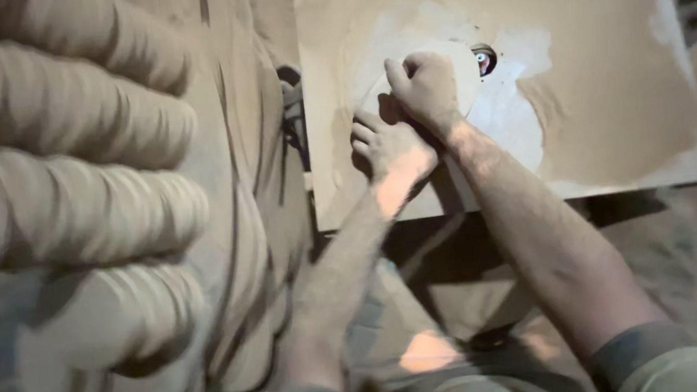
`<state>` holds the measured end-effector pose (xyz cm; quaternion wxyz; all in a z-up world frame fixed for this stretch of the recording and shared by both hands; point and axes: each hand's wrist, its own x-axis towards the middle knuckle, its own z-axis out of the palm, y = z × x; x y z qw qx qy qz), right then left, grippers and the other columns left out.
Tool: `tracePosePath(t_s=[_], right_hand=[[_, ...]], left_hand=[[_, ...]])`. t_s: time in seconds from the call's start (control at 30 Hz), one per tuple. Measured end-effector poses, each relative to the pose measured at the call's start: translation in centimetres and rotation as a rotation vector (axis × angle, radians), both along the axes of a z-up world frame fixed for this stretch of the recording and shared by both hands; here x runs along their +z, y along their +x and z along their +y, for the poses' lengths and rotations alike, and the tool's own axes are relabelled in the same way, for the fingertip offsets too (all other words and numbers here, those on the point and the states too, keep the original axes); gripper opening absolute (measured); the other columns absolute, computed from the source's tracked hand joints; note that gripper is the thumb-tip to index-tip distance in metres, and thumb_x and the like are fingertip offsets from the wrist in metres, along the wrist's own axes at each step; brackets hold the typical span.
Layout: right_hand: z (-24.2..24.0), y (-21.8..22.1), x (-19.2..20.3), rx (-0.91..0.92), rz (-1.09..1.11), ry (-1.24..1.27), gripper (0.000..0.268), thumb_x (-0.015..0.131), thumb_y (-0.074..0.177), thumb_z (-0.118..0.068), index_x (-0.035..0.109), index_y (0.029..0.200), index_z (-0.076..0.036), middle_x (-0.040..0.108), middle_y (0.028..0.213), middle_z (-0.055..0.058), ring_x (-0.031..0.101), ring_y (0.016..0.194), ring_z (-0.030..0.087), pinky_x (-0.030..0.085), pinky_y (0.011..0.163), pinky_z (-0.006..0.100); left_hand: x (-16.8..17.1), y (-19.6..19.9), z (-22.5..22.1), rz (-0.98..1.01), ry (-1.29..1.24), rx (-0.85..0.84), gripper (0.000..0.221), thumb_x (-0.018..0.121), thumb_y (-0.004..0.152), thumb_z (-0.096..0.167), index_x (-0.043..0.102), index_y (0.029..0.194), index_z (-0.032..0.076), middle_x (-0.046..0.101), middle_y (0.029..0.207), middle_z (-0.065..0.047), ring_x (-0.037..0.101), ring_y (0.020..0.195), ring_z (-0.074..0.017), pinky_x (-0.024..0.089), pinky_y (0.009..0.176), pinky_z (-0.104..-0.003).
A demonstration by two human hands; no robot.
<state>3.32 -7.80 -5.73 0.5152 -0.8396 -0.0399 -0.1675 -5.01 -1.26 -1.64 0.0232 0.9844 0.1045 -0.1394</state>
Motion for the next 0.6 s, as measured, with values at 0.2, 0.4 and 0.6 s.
tracePosePath(t_s=[0.2, 0.4, 0.6], right_hand=[[-0.5, -0.7, -0.3, 0.068, -0.021, -0.002, 0.044, 0.075, 0.093, -0.03, 0.063, 0.065, 0.003, 0.054, 0.053, 0.018, 0.05, 0.045, 0.022, 0.041, 0.049, 0.04], [-1.3, 0.7, 1.0, 0.172, -0.061, -0.113, 0.046, 0.075, 0.097, -0.03, 0.064, 0.068, 0.004, 0.057, 0.056, 0.017, 0.054, 0.048, 0.02, 0.041, 0.049, 0.039], [-3.7, 4.9, -2.4, 0.232, -0.043, -0.152, 0.042, 0.068, 0.102, -0.035, 0.072, 0.079, 0.0, 0.07, 0.066, 0.013, 0.069, 0.057, 0.024, 0.049, 0.053, 0.039]], left_hand=[[5.5, 0.4, 11.1, 0.017, -0.256, -0.62, 0.089, 0.081, 0.064, 0.056, 0.064, 0.137, 0.009, 0.04, 0.155, -0.021, 0.047, 0.137, -0.0387, 0.043, 0.112, -0.047], [2.9, 4.5, 11.8, -0.099, -0.378, -0.719, 0.112, 0.091, 0.044, 0.062, 0.061, 0.133, 0.001, 0.038, 0.154, -0.021, 0.042, 0.14, -0.0378, 0.039, 0.112, -0.048], [-0.6, 2.7, 6.5, -0.289, -0.347, -0.532, 0.086, 0.089, 0.051, 0.07, 0.074, 0.111, 0.01, 0.044, 0.14, -0.031, 0.033, 0.141, -0.0502, 0.02, 0.11, -0.076]])
